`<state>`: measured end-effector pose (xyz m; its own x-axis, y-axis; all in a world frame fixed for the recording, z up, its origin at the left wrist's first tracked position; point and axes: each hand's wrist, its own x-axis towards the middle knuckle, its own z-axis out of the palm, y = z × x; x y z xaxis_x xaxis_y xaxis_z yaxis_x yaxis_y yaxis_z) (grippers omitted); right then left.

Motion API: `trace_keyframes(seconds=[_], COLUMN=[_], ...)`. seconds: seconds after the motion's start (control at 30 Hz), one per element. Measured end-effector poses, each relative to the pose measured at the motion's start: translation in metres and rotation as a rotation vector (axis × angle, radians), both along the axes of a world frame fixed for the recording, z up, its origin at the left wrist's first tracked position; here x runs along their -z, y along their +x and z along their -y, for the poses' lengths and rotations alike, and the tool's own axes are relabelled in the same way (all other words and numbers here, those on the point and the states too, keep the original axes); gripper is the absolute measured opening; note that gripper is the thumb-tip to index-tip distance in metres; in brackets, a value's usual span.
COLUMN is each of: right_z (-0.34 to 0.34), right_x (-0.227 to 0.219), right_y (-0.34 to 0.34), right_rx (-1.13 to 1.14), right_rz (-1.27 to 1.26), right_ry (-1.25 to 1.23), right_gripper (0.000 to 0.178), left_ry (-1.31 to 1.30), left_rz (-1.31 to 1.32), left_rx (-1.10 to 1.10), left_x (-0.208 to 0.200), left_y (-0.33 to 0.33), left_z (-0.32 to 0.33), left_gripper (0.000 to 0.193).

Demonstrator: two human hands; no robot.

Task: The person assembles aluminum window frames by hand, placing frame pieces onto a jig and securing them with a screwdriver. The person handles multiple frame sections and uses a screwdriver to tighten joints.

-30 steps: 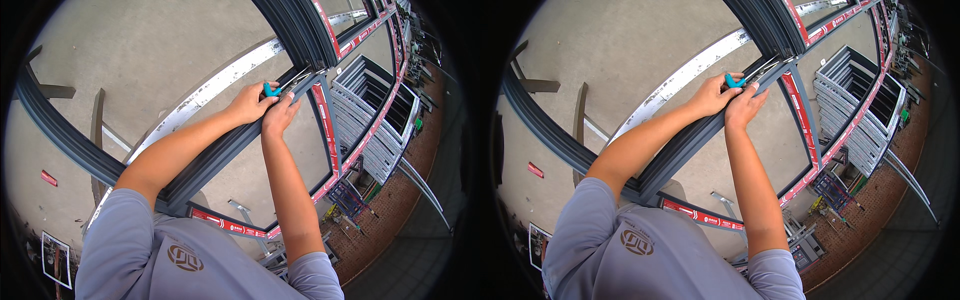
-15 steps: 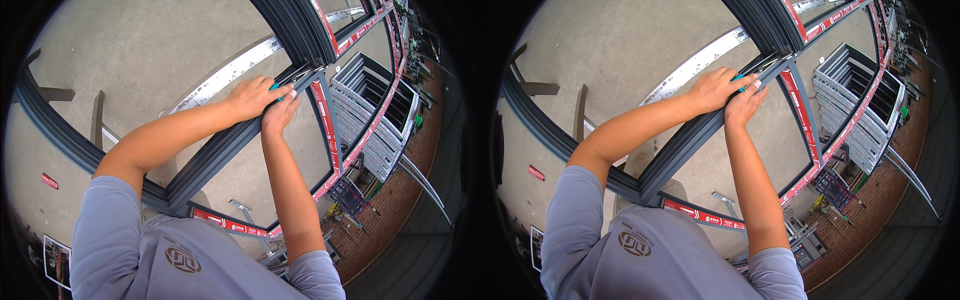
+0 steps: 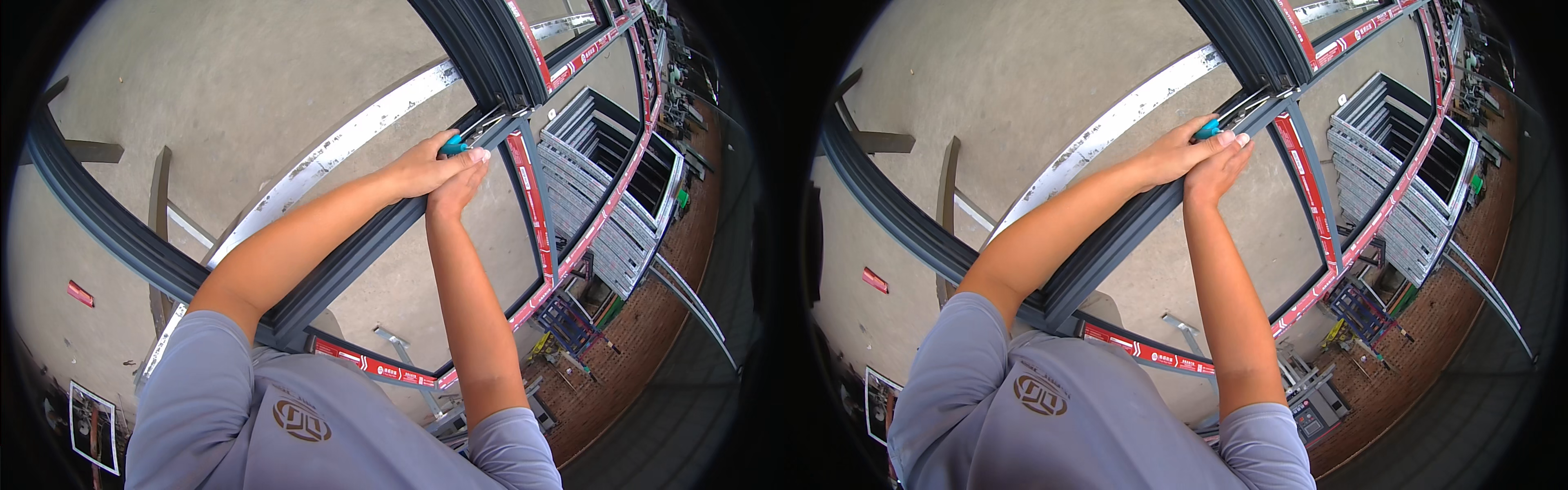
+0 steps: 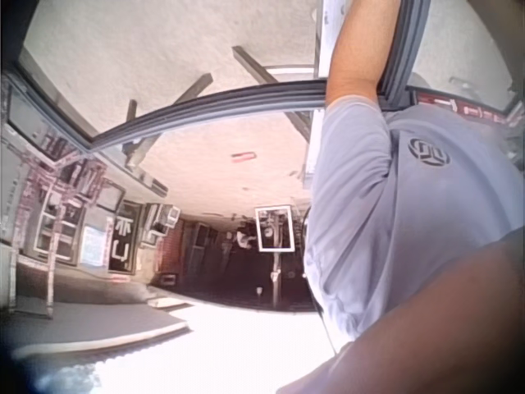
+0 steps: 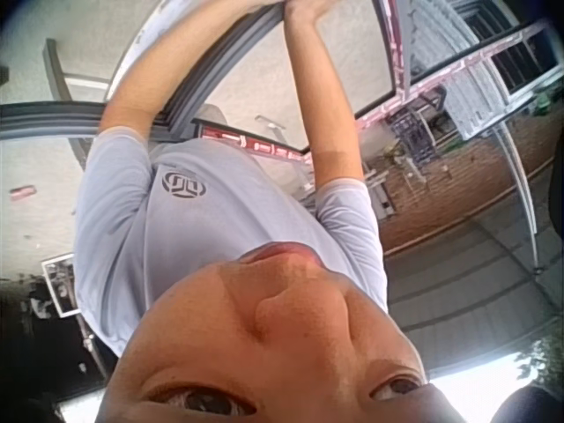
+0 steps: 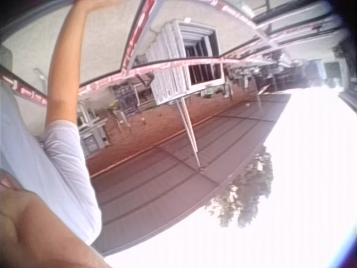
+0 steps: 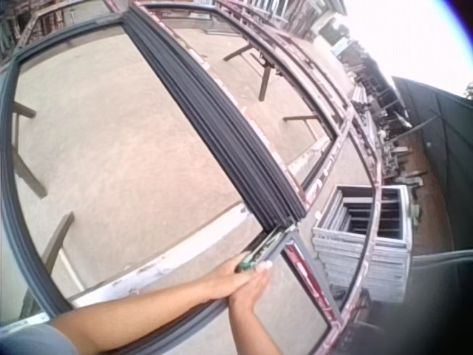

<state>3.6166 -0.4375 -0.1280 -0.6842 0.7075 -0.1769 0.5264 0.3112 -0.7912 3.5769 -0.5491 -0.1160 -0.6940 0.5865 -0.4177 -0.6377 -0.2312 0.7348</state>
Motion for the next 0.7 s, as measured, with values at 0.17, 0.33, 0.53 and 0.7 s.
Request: trace_keyframes(seconds=[0.17, 0.33, 0.53, 0.7], right_z=[0.008, 0.012, 0.01, 0.006], right_x=[-0.008, -0.012, -0.01, -0.005], right_y=[-0.001, -0.003, -0.001, 0.004], right_rx=[0.021, 0.054, 0.036, 0.074], right_rz=[0.032, 0.034, -0.013, -0.151], right_ry=[0.045, 0.039, 0.047, -0.136], right_gripper=[0.087, 0.085, 0.08, 0.071], left_ry=[0.258, 0.254, -0.097, -0.29], left_rz=[0.321, 0.308, 0.034, -0.125], left_rx=[0.014, 0.172, 0.337, 0.335], left_x=[-0.002, 0.012, 0.002, -0.001], left_y=[-0.009, -0.028, -0.043, -0.044], left_z=[0.002, 0.011, 0.016, 0.011], left_gripper=[0.049, 0.057, 0.081, 0.087])
